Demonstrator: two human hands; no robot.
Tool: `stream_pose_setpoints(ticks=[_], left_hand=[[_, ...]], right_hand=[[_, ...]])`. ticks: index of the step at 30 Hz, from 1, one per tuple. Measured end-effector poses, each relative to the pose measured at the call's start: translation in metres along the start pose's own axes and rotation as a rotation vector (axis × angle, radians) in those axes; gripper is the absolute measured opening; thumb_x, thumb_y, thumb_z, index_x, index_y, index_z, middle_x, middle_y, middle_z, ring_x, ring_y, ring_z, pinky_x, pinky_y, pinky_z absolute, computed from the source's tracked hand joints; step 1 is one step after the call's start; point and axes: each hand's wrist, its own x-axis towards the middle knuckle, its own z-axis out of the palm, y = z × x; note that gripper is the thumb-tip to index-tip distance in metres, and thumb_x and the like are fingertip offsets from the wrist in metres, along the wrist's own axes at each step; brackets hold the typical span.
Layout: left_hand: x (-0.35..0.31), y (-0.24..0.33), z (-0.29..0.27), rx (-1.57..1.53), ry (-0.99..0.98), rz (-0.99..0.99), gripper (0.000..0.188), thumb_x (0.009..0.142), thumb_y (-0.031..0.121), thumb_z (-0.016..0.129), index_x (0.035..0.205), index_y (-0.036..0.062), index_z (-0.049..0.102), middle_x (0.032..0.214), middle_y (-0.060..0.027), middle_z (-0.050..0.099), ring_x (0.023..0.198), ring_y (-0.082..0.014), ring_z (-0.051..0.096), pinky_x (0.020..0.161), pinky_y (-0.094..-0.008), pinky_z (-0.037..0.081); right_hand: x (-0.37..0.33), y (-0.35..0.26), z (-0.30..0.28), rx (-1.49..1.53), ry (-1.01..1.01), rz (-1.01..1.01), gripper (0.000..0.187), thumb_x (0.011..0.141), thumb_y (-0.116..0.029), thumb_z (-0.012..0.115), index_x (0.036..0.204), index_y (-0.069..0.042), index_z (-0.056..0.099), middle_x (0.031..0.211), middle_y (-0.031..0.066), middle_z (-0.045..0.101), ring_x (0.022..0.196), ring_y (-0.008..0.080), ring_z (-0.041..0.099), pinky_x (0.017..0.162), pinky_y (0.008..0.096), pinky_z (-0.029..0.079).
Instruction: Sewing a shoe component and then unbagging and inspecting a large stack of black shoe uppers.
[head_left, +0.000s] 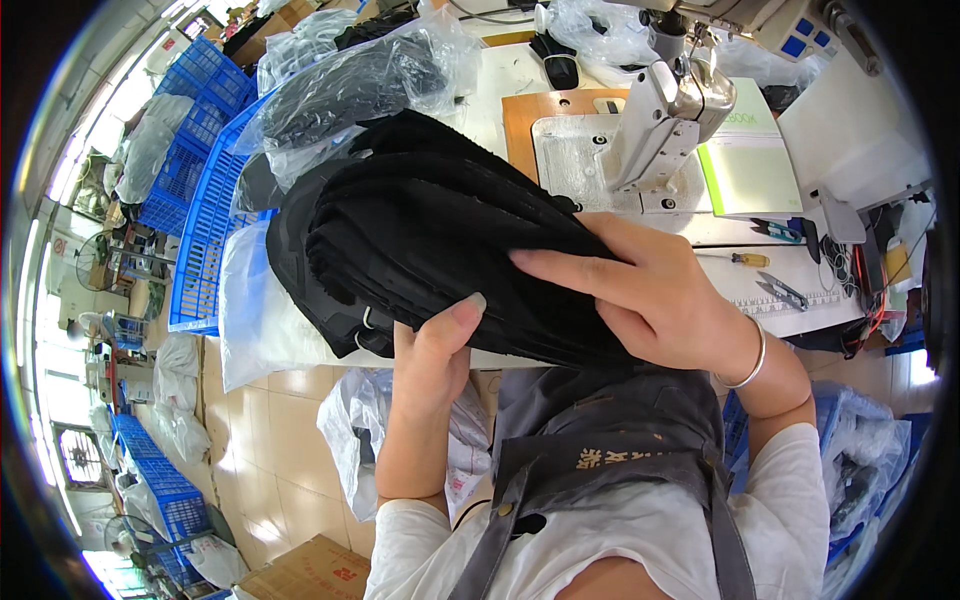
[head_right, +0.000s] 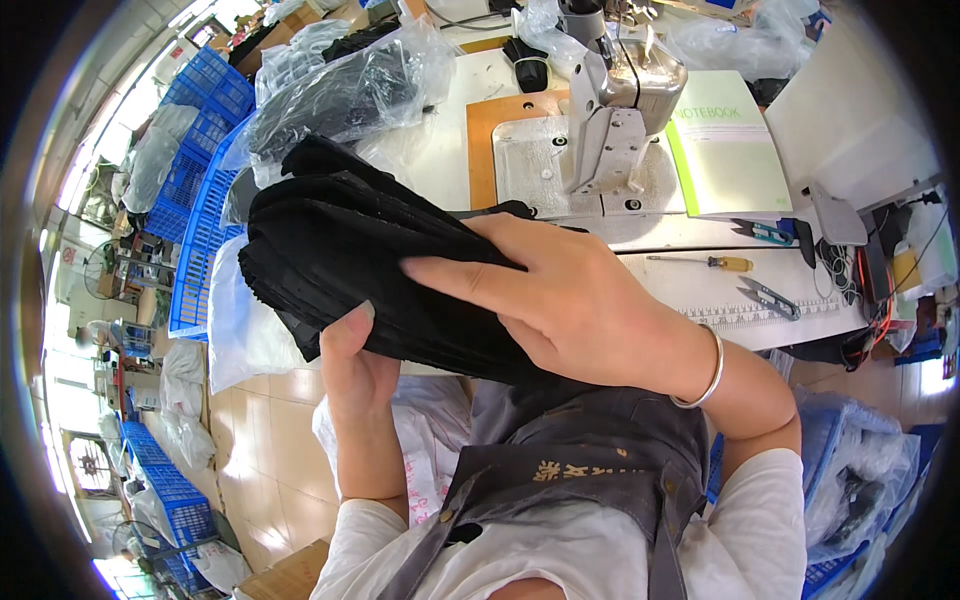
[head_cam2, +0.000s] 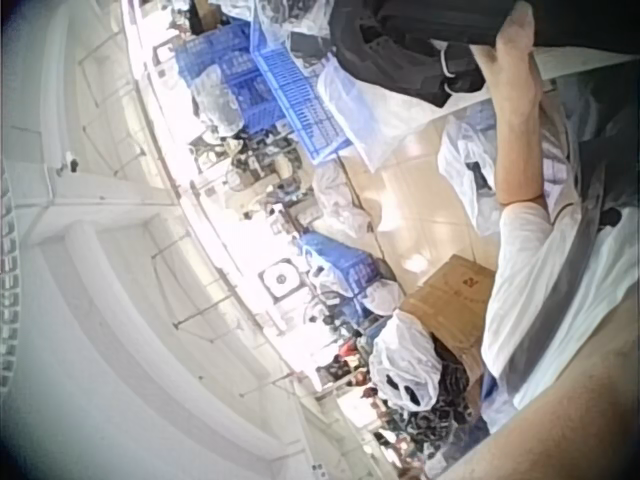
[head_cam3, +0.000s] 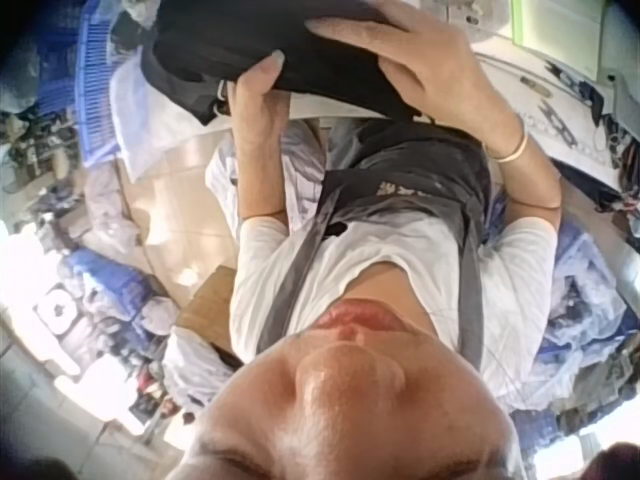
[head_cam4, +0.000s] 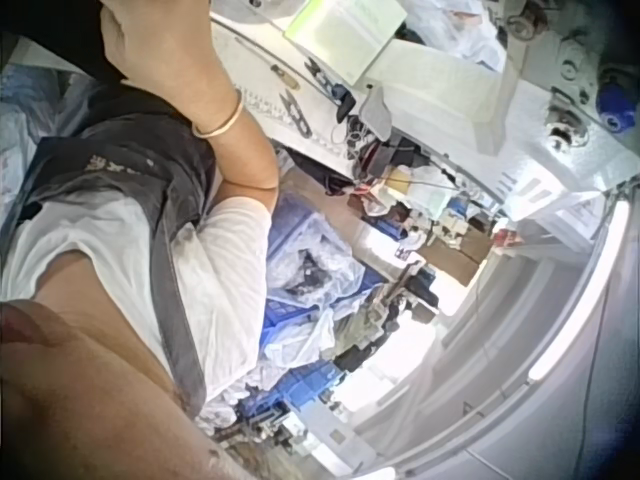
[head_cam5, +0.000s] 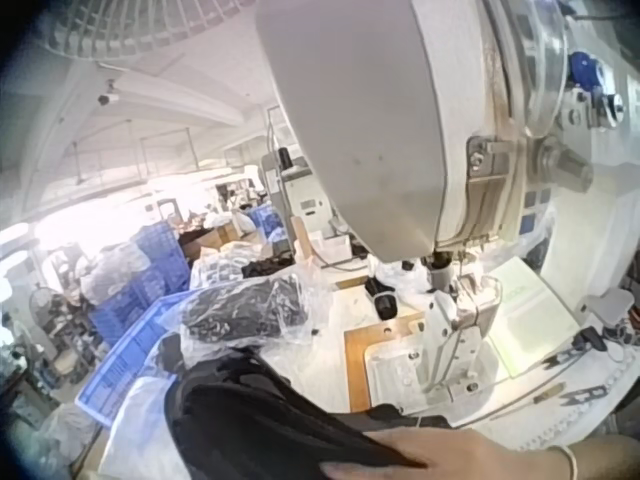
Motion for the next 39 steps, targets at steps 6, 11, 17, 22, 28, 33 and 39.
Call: stream_pose_setpoints(ticks=[6,11,17,22,28,33,39], left_hand=[[0.001,-0.001,-0.009,0.128,-0.042,0.003,0.055,0.077,0.010,0.053,0.128,-0.0059,0.039,0.125,-0.0160,0.051,0.115,-0.0277,0.051,0.101,-0.0378,0.039],[0.001,-0.006,-0.022,0.074,-0.122,0.016,0.056,0.081,0.016,0.059,0.128,-0.0061,0.039,0.125,-0.0150,0.052,0.116,-0.0269,0.050,0.101,-0.0382,0.039],[0.000,-0.005,-0.019,0.132,-0.124,0.033,0.062,0.082,0.023,0.063,0.132,-0.0037,0.036,0.128,-0.0127,0.050,0.119,-0.0261,0.049,0.102,-0.0403,0.037],[0.002,-0.003,-0.016,0.159,-0.136,0.005,0.066,0.082,0.024,0.065,0.134,-0.0020,0.034,0.131,-0.0127,0.047,0.121,-0.0264,0.046,0.103,-0.0410,0.035],[0.003,-0.005,-0.019,0.144,-0.185,0.033,0.069,0.083,0.029,0.065,0.136,0.0005,0.032,0.134,-0.0109,0.044,0.124,-0.0264,0.043,0.105,-0.0424,0.033],[0.001,-0.006,-0.019,0.151,-0.190,0.032,0.070,0.084,0.033,0.065,0.137,0.0025,0.031,0.134,-0.0096,0.044,0.125,-0.0266,0.041,0.106,-0.0430,0.030],[0.001,-0.004,-0.016,0.133,-0.142,-0.012,0.067,0.085,0.029,0.061,0.137,0.0014,0.030,0.135,-0.0112,0.043,0.124,-0.0269,0.043,0.104,-0.0431,0.034]], right_hand=[[0.000,-0.001,0.002,0.168,0.086,0.062,0.037,0.069,-0.003,0.066,0.105,-0.007,0.063,0.100,0.0166,0.059,0.080,0.0319,0.061,0.063,0.0359,0.050],[0.000,-0.004,-0.007,0.132,-0.042,0.154,0.042,0.067,0.000,0.064,0.108,-0.006,0.062,0.092,0.0164,0.057,0.074,0.0311,0.059,0.060,0.0350,0.049],[0.002,-0.003,-0.008,-0.049,-0.113,0.047,0.046,0.065,0.002,0.061,0.110,-0.006,0.060,0.091,0.0154,0.057,0.073,0.0303,0.059,0.061,0.0358,0.049],[0.000,-0.002,0.000,0.070,0.062,0.019,0.046,0.066,0.000,0.063,0.111,-0.007,0.059,0.091,0.0152,0.057,0.074,0.0306,0.059,0.063,0.0361,0.049],[0.002,-0.002,-0.004,0.144,0.011,0.080,0.048,0.067,0.001,0.060,0.114,-0.007,0.059,0.083,0.0137,0.055,0.069,0.0300,0.057,0.060,0.0360,0.048],[0.001,0.003,-0.005,0.007,-0.035,-0.022,0.046,0.069,-0.002,0.061,0.115,-0.008,0.060,0.083,0.0137,0.055,0.069,0.0305,0.057,0.059,0.0358,0.048],[-0.001,0.001,-0.004,0.218,0.012,0.078,0.031,0.073,-0.010,0.068,0.103,-0.005,0.065,0.103,0.0192,0.059,0.083,0.0339,0.061,0.067,0.0351,0.050]])
